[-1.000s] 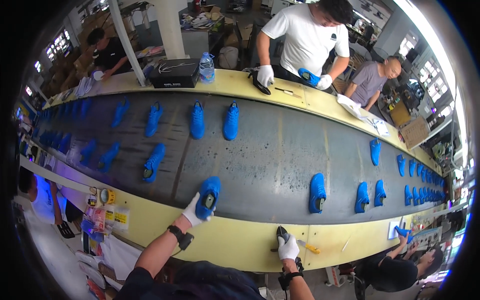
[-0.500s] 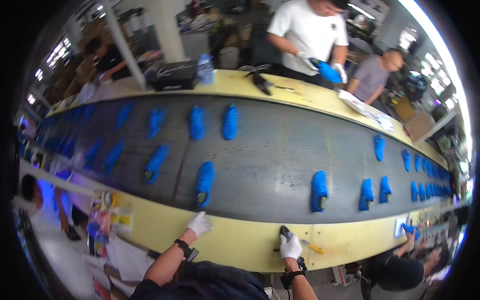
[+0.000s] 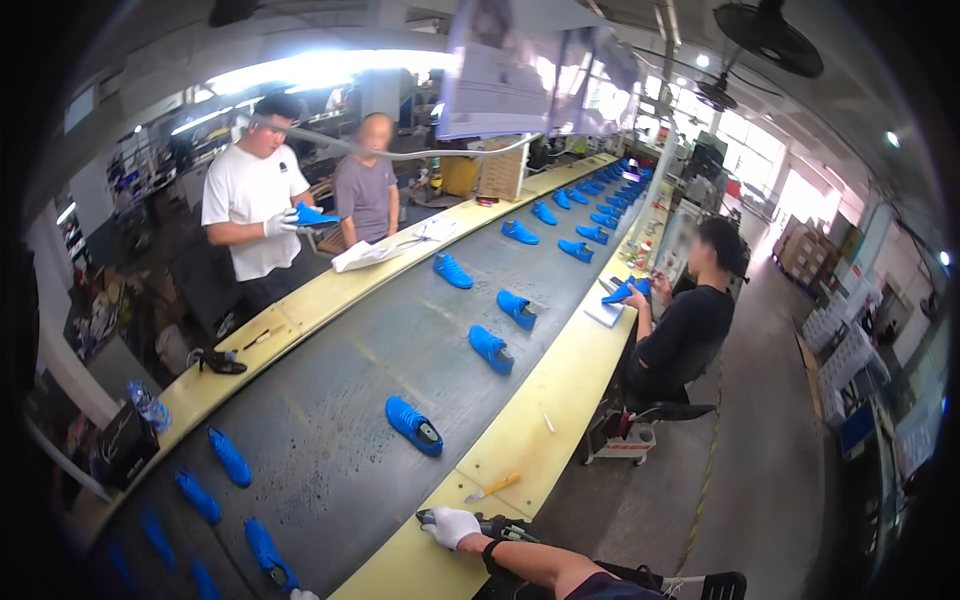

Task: Manually assemble or inspect blue athletic shoes on a factory production line.

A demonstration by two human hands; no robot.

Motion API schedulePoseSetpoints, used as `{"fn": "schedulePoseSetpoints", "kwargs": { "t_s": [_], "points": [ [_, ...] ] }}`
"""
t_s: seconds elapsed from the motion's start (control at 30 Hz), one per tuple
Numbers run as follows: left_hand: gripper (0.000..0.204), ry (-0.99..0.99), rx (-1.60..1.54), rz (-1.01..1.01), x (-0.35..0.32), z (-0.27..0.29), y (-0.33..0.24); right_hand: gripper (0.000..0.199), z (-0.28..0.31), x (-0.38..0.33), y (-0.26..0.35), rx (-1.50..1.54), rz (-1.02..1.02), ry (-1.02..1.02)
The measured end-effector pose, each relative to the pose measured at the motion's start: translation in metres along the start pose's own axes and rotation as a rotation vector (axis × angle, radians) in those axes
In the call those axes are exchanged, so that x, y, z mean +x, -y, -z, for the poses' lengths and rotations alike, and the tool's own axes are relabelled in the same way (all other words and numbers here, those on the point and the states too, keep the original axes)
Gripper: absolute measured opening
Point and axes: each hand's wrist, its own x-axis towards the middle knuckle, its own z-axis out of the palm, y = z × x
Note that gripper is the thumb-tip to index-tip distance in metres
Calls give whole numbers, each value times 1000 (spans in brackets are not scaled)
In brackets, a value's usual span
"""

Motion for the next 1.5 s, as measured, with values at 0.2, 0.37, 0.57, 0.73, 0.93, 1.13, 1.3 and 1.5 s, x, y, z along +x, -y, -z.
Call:
{"fn": "schedulePoseSetpoints", "kwargs": {
  "t_s": [0.2, 0.37, 0.57, 0.73, 0.93, 1.13, 1.3, 1.5],
  "points": [
    [97, 18, 8, 151, -88, 66, -183, 45, -1, -5, -13, -1, 33, -37],
    [118, 324, 13, 234, -90, 42, -190, 47, -4, -3, -12, -11, 69, -21],
    [127, 355, 49, 223, -96, 73, -211, 47, -1, -6, -22, -9, 82, -38],
    [124, 475, 191, 218, -91, 70, -225, 46, -7, -6, -30, 22, 94, -72],
    [138, 400, 176, 232, -95, 60, -222, 45, 4, -5, -31, 40, 120, -59],
    [143, 379, 169, 194, -92, 60, -219, 44, 3, -4, -39, 59, 119, -65],
    [141, 417, 127, 222, -99, 73, -236, 43, 6, -6, -43, 52, 118, -53],
    [138, 461, 232, 203, -111, 84, -249, 42, 5, -6, -42, 33, 115, -59]
  ]
}}
